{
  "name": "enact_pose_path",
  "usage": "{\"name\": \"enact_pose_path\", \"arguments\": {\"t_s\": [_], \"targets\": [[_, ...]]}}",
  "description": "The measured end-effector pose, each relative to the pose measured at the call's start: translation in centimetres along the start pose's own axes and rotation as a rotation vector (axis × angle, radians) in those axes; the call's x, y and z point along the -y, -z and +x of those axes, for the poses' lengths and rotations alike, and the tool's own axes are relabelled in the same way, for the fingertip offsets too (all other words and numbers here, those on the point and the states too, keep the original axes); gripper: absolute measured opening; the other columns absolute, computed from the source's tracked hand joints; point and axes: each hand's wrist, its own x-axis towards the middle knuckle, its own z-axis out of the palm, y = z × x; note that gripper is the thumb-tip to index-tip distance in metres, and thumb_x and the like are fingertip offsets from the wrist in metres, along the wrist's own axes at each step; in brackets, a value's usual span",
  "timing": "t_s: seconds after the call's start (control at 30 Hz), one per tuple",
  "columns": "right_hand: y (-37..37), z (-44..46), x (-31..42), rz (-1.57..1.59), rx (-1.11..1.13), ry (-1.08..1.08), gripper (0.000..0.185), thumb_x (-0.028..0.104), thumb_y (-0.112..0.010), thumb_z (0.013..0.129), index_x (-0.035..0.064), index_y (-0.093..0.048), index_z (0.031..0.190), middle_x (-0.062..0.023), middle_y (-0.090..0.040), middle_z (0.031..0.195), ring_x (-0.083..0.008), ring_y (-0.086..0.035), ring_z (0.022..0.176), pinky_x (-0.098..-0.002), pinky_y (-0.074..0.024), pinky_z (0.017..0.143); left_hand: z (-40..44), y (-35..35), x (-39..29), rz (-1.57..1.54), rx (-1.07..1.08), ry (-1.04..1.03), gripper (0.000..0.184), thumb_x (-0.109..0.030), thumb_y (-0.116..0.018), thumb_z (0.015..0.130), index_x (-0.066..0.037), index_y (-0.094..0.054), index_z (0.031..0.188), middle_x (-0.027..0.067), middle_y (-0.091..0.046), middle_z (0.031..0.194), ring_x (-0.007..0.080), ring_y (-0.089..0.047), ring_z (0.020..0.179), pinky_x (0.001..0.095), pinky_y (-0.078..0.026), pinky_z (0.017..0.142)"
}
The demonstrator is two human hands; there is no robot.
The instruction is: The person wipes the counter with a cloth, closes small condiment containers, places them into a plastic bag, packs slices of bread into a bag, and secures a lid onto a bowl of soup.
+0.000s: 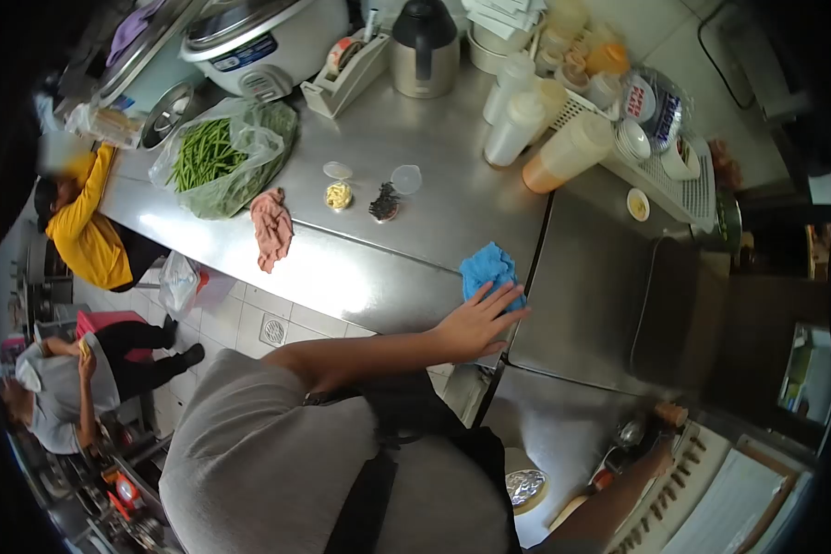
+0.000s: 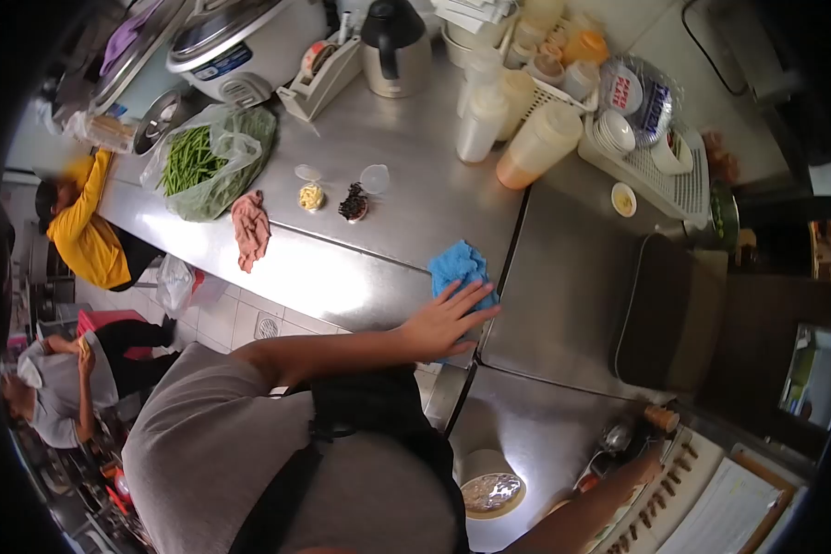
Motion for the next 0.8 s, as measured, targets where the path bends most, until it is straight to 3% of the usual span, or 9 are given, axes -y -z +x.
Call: {"name": "enact_pose_path", "arguments": {"t_s": [0.17,0.2,0.3,0.4,0.5,0.6,0.73,0.77,0.8], "targets": [[3.5,-2.8,3.6,0.025,-0.358,0.165,0.07,0.047,-0.075,0.076,0.0083,-0.056,0.131,-0.0143,-0.068,0.108,-0.0335,-0.066,0.093,-0.0469,-0.0526,0.081,2.1,-4.6,2.0,0.246,-0.052,-0.007,0.066,-0.031,-0.06,0.09,-0.008,-0.036,0.146,0.0206,-0.026,0.155,0.0354,-0.023,0.144,0.0493,-0.019,0.117],[6.1,-4.5,6.2,0.313,-0.317,0.317,0.056,0.032,-0.074,0.08,0.005,-0.058,0.127,-0.0124,-0.067,0.108,-0.0308,-0.065,0.098,-0.0457,-0.0511,0.085,2.2,-4.9,2.2,0.293,-0.078,-0.026,0.064,-0.032,-0.059,0.09,-0.007,-0.037,0.145,0.021,-0.028,0.153,0.0356,-0.026,0.143,0.0481,-0.02,0.116],[9.7,-12.1,13.2,1.061,0.009,0.817,0.041,0.006,-0.064,0.087,0.0044,-0.057,0.127,-0.0123,-0.059,0.124,-0.0281,-0.052,0.12,-0.0398,-0.0404,0.102,1.5,-4.0,2.0,0.048,-0.139,0.125,0.062,-0.035,-0.056,0.091,-0.002,-0.04,0.142,0.0195,-0.034,0.149,0.0366,-0.032,0.137,0.0464,-0.026,0.112],[19.6,-25.5,19.5,0.955,0.319,1.212,0.04,0.013,-0.07,0.086,0.0085,-0.06,0.124,-0.0125,-0.052,0.131,-0.0283,-0.046,0.127,-0.0389,-0.0368,0.107,-0.3,-3.4,1.5,0.321,-0.213,0.186,0.056,-0.032,-0.058,0.089,0.0,-0.047,0.133,0.0188,-0.05,0.133,0.0343,-0.047,0.123,0.043,-0.04,0.1],[23.3,-35.0,20.4,0.978,0.758,1.416,0.046,0.02,-0.068,0.089,0.0148,-0.055,0.133,-0.0151,-0.043,0.144,-0.0279,-0.044,0.132,-0.0394,-0.04,0.105,-0.7,-4.0,2.9,0.167,-0.09,0.304,0.048,-0.036,-0.055,0.093,0.001,-0.053,0.122,0.0172,-0.062,0.108,0.0334,-0.058,0.102,0.0413,-0.047,0.085],[24.8,-43.2,19.9,1.127,1.291,1.212,0.048,0.024,-0.063,0.094,0.0161,-0.05,0.14,-0.0145,-0.044,0.144,-0.0229,-0.047,0.129,-0.0351,-0.0455,0.098,-2.8,2.7,-1.4,-0.244,-0.288,0.735,0.047,-0.042,-0.046,0.1,0.002,-0.055,0.114,0.0163,-0.062,0.087,0.0271,-0.061,0.082,0.0368,-0.048,0.077],[30.0,-52.3,18.1,1.281,1.752,0.764,0.047,0.031,-0.052,0.101,0.0133,-0.047,0.144,-0.0123,-0.05,0.14,-0.0202,-0.051,0.121,-0.0323,-0.0429,0.098,-9.7,1.1,-3.9,-0.847,-0.598,0.562,0.053,-0.046,-0.033,0.104,0.001,-0.054,0.116,0.0118,-0.063,0.098,0.0156,-0.057,0.093,0.0324,-0.045,0.081],[29.2,-54.8,17.9,1.374,1.735,0.716,0.047,0.033,-0.049,0.102,0.011,-0.047,0.143,-0.0116,-0.053,0.136,-0.0198,-0.053,0.117,-0.032,-0.0423,0.098,-11.0,0.3,-6.6,-0.895,-0.749,0.448,0.054,-0.045,-0.032,0.104,0.002,-0.052,0.123,0.0105,-0.06,0.111,0.017,-0.055,0.102,0.033,-0.044,0.086],[30.2,-56.4,17.0,1.471,1.733,0.626,0.046,0.032,-0.047,0.101,0.0052,-0.051,0.138,-0.0116,-0.058,0.128,-0.0203,-0.055,0.111,-0.0333,-0.042,0.098,-11.9,-2.3,-7.6,-0.747,-0.945,0.413,0.05,-0.041,-0.032,0.104,0.003,-0.053,0.114,0.021,-0.057,0.109,0.035,-0.054,0.102,0.0407,-0.04,0.093]]}}
